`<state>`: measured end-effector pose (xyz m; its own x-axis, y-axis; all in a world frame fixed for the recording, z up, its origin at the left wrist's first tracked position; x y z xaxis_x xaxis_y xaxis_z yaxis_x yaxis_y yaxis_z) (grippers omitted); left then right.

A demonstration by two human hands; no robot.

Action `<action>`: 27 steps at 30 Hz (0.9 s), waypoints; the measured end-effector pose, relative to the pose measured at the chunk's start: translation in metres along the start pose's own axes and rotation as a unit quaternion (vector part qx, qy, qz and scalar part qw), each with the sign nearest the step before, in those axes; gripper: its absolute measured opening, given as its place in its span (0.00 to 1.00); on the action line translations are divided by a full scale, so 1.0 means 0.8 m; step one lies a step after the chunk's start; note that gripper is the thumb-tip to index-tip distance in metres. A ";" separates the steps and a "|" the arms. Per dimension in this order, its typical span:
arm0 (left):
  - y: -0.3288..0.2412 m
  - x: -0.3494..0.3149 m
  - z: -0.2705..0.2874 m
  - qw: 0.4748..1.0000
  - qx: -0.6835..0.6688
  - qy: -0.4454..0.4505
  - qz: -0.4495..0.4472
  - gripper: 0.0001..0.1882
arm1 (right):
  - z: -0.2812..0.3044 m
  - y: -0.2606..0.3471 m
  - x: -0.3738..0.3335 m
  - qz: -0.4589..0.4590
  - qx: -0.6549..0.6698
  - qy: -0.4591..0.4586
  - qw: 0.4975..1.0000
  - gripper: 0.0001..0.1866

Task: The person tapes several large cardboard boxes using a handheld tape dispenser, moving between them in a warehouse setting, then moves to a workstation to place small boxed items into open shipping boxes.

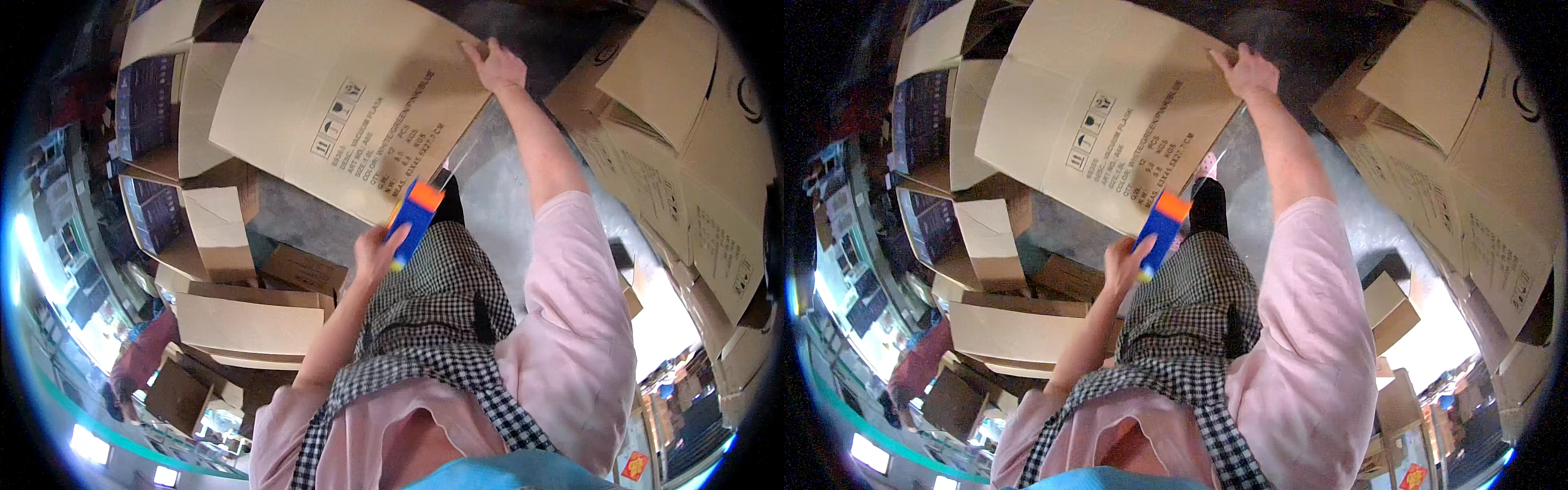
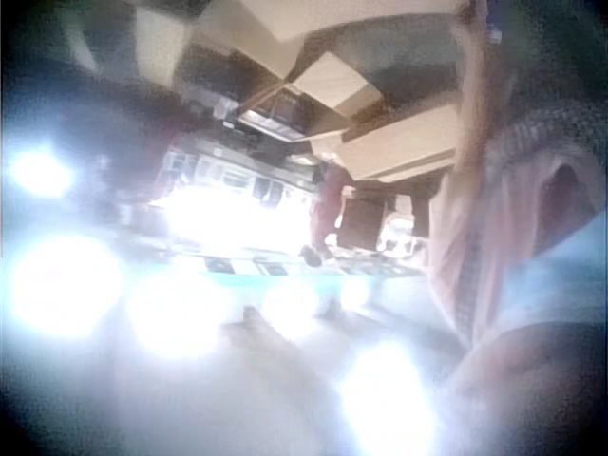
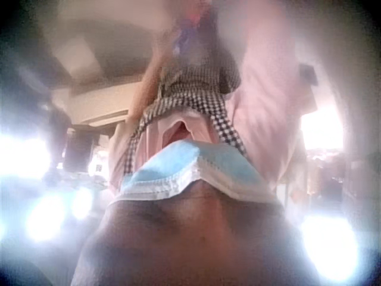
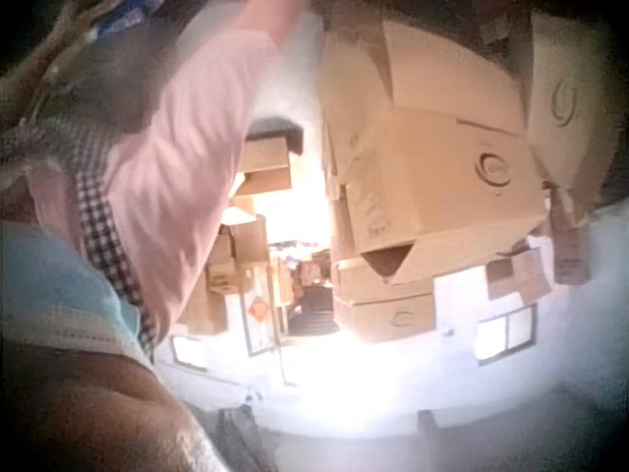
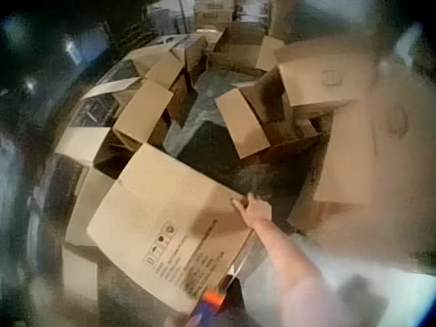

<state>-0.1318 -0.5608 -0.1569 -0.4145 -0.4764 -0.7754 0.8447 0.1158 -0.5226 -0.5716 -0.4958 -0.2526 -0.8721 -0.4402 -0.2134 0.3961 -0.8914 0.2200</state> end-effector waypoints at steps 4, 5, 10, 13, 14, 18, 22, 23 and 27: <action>0.144 -0.074 0.054 0.992 -0.069 -0.071 0.084 0.25 | -0.009 0.003 0.003 0.006 -0.061 -0.038 0.997 0.43; 0.193 -0.073 0.060 0.993 -0.005 -0.079 0.090 0.25 | -0.016 0.011 0.005 -0.001 -0.065 -0.016 0.998 0.43; 0.223 -0.062 0.046 0.993 -0.028 -0.110 -0.005 0.23 | -0.004 0.044 -0.015 -0.006 -0.024 -0.003 1.000 0.41; 0.240 -0.037 0.027 0.995 -0.019 -0.085 -0.042 0.23 | 0.001 0.017 -0.019 0.019 -0.039 -0.188 0.981 0.42; 0.244 -0.031 0.023 0.995 -0.035 -0.077 -0.043 0.24 | -0.004 0.009 -0.028 0.043 -0.050 -0.273 0.960 0.44; 0.285 -0.017 0.009 0.994 -0.055 -0.078 -0.046 0.29 | -0.110 0.084 -0.200 -0.089 -0.142 -0.158 0.973 0.39; 0.311 -0.004 0.008 0.993 -0.043 -0.085 -0.074 0.29 | -0.130 0.163 -0.361 -0.084 0.228 -0.186 0.952 0.40; 0.341 -0.001 0.011 0.992 -0.055 -0.081 -0.083 0.28 | -0.130 0.163 -0.359 -0.079 0.256 -0.186 0.945 0.41; 0.398 0.007 0.017 0.999 -0.011 -0.035 -0.025 0.30 | -0.141 0.129 -0.352 -0.135 0.369 -0.178 0.902 0.42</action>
<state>0.1396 -0.5387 -0.3229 -0.4313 -0.5414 -0.7217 0.8151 0.1092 -0.5690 -0.2527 -0.4759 -0.2768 -0.9973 -0.0384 -0.0624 -0.0279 -0.5891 0.8076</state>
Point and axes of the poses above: each hand's wrist, its own x-axis towards the middle knuckle, its own z-axis out of the back of the hand, y = z × x, the point moved 8 cm from there along x, towards the middle knuckle, and after that the axes turned 2 degrees about -y, right-handed, at the moved point
